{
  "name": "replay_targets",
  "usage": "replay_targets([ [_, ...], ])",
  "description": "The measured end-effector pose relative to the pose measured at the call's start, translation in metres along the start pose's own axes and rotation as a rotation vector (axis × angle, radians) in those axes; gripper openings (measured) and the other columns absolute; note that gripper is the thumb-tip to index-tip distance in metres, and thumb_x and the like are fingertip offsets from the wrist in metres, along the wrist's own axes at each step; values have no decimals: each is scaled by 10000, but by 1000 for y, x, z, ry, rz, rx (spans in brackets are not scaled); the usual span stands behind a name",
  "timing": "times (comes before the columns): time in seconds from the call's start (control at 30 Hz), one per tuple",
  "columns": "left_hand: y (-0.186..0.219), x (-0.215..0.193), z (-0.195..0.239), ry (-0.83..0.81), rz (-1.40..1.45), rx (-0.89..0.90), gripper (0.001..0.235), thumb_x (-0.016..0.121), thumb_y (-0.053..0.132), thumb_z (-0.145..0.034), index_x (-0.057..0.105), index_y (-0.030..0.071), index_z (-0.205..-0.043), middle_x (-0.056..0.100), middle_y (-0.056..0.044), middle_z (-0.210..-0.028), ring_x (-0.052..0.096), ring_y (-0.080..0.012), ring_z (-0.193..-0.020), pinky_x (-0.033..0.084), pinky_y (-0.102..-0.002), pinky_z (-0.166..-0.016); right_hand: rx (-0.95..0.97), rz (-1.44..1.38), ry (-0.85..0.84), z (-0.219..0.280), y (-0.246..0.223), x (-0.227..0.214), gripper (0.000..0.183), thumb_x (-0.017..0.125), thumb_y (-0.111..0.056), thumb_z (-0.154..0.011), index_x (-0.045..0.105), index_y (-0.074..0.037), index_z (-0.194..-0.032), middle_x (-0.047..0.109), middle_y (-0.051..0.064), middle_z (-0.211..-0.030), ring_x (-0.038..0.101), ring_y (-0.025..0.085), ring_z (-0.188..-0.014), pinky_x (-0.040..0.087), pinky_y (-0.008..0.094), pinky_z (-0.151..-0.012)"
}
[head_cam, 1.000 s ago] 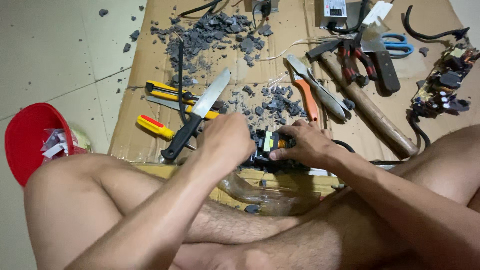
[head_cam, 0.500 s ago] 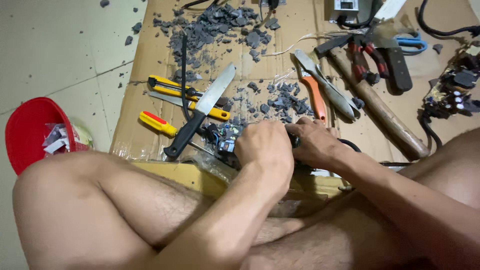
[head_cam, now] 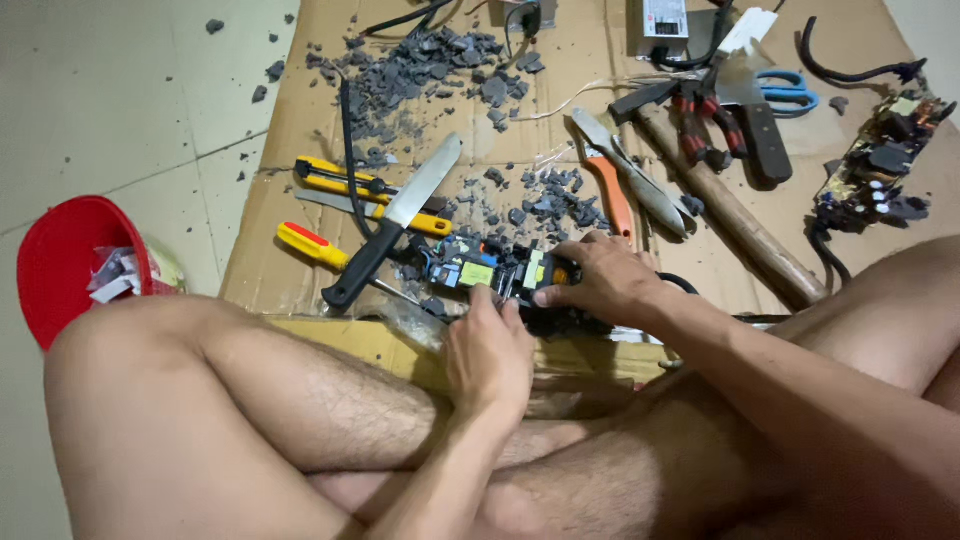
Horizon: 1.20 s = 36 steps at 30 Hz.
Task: The person sits on the floor and uses a screwdriver to pry apart a black plastic casing, revealing an internal circuit board. They then use pliers to pull out wires and components from the device.
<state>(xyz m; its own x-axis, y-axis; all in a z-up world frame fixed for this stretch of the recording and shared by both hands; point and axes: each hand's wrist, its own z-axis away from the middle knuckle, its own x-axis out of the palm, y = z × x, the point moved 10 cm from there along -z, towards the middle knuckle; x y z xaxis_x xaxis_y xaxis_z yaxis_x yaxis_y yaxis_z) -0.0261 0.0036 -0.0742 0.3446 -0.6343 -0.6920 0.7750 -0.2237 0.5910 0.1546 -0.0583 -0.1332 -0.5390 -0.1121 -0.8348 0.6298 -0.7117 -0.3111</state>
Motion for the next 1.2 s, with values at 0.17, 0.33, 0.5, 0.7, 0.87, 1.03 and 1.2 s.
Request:
replay_targets([
  [0.17, -49, 27, -42, -10, 307, -284, 303, 605, 451, -927, 742, 208, -1043, 767, -73, -991, 721, -298, -1047, 536, -407, -904, -18, 5, 18, -7, 2, 2, 841, 707, -801, -724, 572, -336, -1412, 550, 65, -1385, 485, 353, -1353, 417, 579, -1044],
  [0.33, -62, 37, -48, 60, 955, -583, 302, 685, 201, -897, 678, -45, -722, 494, -74, -467, 359, -97, -302, 275, -247, -286, -4, 7, 37, -2, 1, -3, 859, 715, -810, -717, 576, -323, -1410, 559, 72, -1365, 496, 351, -1337, 421, 571, -1035],
  [0.5, -34, 45, -19, -311, 1304, -578, 275, 374, 296, -1102, 473, 48, -1035, 394, 19, -733, 258, -35, -384, 185, -153, -384, -7, 0, 32, -5, 4, 1, 877, 695, -820, -712, 549, -335, -1427, 540, 62, -1384, 492, 344, -1339, 427, 562, -1015],
  [0.7, -57, 32, -70, -160, 165, -163, 403, 632, 573, -817, 793, 245, -987, 759, -33, -920, 729, -279, -1009, 591, -392, -784, 11, 27, 34, -5, 7, 3, 842, 672, -840, -727, 543, -378, -1419, 549, 30, -1364, 498, 309, -1333, 438, 540, -1004],
  [0.87, 5, -8, -39, -174, -327, 72, 364, 539, 250, -924, 742, 28, -1129, 685, -235, -1130, 656, -441, -1121, 585, -503, -894, -8, 29, 15, -4, 1, 0, 863, 651, -840, -746, 523, -351, -1444, 529, 43, -1373, 485, 325, -1334, 434, 537, -1007],
  [1.03, -6, 8, -34, -184, -10, -44, 398, 422, 233, -1015, 723, 11, -1150, 701, -248, -959, 717, -380, -924, 598, -492, -879, -37, 9, 22, -2, 1, 2, 838, 678, -779, -772, 530, -297, -1441, 522, 85, -1379, 470, 370, -1344, 436, 573, -1017],
  [1.2, -38, 13, -29, -130, 162, -152, 497, 473, 414, -977, 766, 26, -1080, 751, -208, -1080, 680, -387, -1151, 531, -483, -952, -13, -9, 6, 1, 1, 3, 822, 666, -767, -785, 508, -316, -1453, 515, 62, -1381, 447, 356, -1371, 403, 559, -1053],
])
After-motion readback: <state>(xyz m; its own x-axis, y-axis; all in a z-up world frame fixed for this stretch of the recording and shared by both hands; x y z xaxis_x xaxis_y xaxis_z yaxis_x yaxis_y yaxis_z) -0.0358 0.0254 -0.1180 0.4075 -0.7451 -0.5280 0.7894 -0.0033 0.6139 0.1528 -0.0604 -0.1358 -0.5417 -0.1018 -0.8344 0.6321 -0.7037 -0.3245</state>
